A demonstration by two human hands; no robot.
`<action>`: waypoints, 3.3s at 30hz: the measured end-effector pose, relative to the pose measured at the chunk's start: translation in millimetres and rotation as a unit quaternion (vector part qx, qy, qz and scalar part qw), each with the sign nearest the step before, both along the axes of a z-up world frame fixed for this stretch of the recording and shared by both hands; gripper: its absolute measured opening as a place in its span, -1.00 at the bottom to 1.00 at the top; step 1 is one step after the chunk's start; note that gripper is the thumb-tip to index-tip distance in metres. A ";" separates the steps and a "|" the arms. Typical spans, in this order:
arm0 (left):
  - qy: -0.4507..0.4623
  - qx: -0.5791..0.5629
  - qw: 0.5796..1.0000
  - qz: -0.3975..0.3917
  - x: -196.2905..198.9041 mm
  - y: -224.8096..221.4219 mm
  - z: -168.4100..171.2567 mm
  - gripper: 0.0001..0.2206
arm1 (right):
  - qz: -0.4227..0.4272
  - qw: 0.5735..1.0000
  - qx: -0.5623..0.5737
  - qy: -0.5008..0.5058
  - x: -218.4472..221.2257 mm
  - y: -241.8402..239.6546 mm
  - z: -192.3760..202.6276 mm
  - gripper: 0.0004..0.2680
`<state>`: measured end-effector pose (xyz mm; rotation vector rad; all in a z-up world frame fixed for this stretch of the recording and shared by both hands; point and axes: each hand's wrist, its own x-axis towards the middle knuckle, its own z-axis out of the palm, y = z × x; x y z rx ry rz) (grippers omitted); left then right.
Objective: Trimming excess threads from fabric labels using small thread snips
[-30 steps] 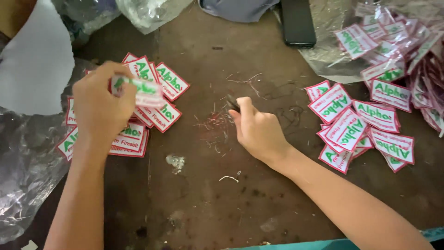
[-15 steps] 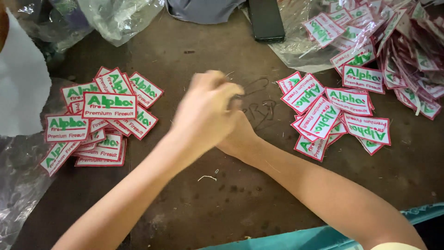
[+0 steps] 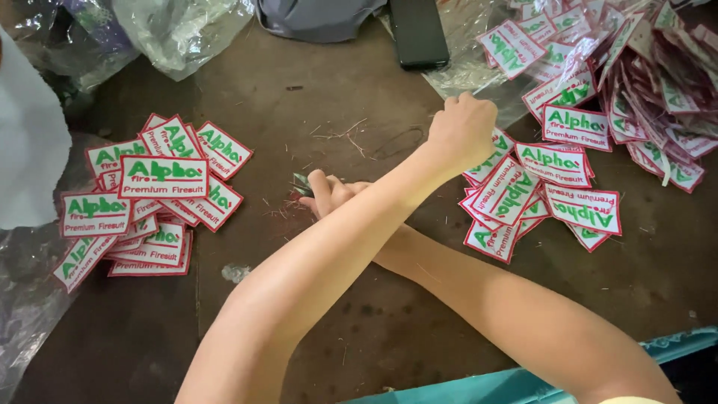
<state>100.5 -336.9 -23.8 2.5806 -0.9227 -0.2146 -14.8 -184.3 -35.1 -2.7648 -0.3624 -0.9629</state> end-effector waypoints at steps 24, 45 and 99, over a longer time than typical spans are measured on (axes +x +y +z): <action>0.268 -0.531 0.803 0.040 -95.2 160.6 126.0 -0.71 | 0.044 0.993 -0.005 0.114 14.9 -8.1 -10.1 -0.75; 0.321 -0.682 0.622 0.212 -99.9 309.3 41.8 -0.49 | 0.129 0.816 0.493 0.271 10.1 -32.4 43.7 -0.83; 0.272 -0.618 0.718 0.170 -95.4 317.3 33.6 -0.71 | 0.020 0.926 0.317 0.206 1.4 -39.0 60.0 -0.76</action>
